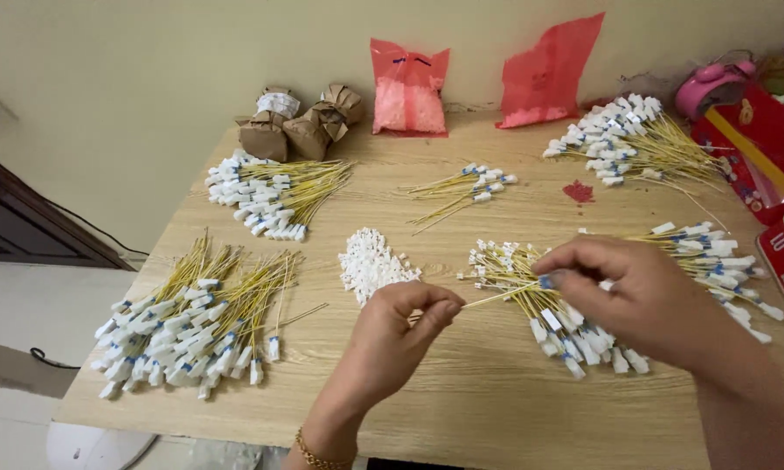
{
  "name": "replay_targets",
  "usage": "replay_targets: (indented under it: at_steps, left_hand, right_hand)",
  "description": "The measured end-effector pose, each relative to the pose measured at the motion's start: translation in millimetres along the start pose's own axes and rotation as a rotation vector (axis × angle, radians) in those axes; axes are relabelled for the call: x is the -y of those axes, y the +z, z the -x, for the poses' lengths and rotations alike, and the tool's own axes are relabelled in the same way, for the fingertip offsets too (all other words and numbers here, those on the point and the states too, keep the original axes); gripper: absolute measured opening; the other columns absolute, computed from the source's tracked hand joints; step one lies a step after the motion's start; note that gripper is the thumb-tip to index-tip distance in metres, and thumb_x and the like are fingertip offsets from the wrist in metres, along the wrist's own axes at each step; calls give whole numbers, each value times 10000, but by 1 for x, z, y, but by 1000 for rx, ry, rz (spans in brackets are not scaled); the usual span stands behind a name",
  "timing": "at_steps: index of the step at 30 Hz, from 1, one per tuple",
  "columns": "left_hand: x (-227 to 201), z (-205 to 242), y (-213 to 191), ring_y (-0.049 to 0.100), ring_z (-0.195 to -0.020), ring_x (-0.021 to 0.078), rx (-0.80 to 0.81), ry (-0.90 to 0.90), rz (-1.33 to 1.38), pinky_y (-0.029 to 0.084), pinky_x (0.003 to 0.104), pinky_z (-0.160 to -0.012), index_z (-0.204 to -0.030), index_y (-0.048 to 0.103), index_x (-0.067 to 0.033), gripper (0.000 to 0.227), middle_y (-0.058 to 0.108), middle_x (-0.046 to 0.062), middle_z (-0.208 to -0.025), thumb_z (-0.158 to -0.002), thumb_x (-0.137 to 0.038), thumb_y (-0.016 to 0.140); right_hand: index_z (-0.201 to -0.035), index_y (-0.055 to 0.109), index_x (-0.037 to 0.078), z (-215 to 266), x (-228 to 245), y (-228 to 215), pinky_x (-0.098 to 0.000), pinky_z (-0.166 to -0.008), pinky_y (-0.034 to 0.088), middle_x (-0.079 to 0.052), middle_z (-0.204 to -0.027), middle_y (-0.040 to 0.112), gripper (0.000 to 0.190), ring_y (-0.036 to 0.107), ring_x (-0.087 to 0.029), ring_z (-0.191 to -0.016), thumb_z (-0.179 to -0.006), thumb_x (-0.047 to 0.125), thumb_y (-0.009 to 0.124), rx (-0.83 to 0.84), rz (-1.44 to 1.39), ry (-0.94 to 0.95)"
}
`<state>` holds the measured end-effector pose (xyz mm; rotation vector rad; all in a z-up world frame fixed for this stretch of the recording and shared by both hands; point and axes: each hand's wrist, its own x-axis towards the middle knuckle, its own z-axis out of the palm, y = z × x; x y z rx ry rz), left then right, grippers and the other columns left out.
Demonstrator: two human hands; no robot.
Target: Assemble small white plastic tips onto yellow wire-like sticks at a workbench.
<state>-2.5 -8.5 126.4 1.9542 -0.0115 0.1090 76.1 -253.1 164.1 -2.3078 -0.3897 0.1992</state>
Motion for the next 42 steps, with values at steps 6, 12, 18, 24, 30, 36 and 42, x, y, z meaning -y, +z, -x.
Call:
replay_targets:
  at_steps: [6, 12, 18, 24, 30, 36, 42]
  left_hand:
    - [25, 10, -1, 600, -652, 86, -38, -152, 25, 506, 234, -599, -936, 814, -48, 185, 729, 8, -743, -949, -188, 693]
    - [21, 12, 18, 562, -576, 78, -161, 2, -64, 463, 223, -505, -912, 781, -81, 146, 711, 0, -723, -946, -188, 687]
    - [23, 13, 20, 661, -706, 90, -202, -64, 95, 542, 225, -607, -962, 789, -55, 159, 751, 19, -804, -941, -180, 691]
    - [37, 6, 23, 709, -904, 171, -146, -201, 520, 597, 289, -809, -1056, 787, 0, 256, 749, 115, -867, -992, -179, 615]
    - [58, 1, 32, 688, -890, 184, -145, -187, 743, 576, 301, -832, -1062, 762, 35, 156, 730, 127, -879, -959, -41, 672]
    - [51, 2, 38, 672, -849, 198, -230, -216, 809, 590, 325, -832, -1055, 758, 59, 173, 708, 141, -840, -973, -48, 648]
    - [56, 3, 47, 653, -823, 171, -279, -117, 808, 560, 301, -801, -1063, 747, 49, 181, 707, 118, -838, -990, -69, 630]
  right_hand:
    - [-1086, 782, 168, 4, -12, 1, -282, -515, 492, 32, -951, 794, 263, 657, -126, -620, -873, 189, 630, -13, 196, -51]
    - [-1060, 758, 164, -1, -6, 62, -355, -912, 537, -18, -1158, 741, 245, 677, -166, -1047, -891, 318, 669, -103, 236, -535]
    - [-890, 779, 94, -4, 8, 81, -270, -489, 427, 31, -697, 701, 83, 516, -99, -512, -872, 158, 730, -4, -78, -273]
    - [-889, 800, 83, -5, 3, 84, -262, -445, 341, 17, -581, 610, 119, 435, -95, -478, -900, 161, 710, 12, -207, -144]
    - [-862, 786, 71, -5, -2, 89, -253, -451, 356, 21, -601, 611, 98, 441, -89, -495, -893, 129, 713, -8, -282, -169]
    - [-859, 757, 78, 0, 5, 94, -252, -435, 356, 21, -592, 602, 76, 441, -86, -481, -883, 110, 694, -112, -236, -320]
    - [-876, 731, 76, 4, 9, 96, -246, -454, 362, 21, -657, 589, 42, 444, -80, -506, -891, 73, 691, -174, -241, -383]
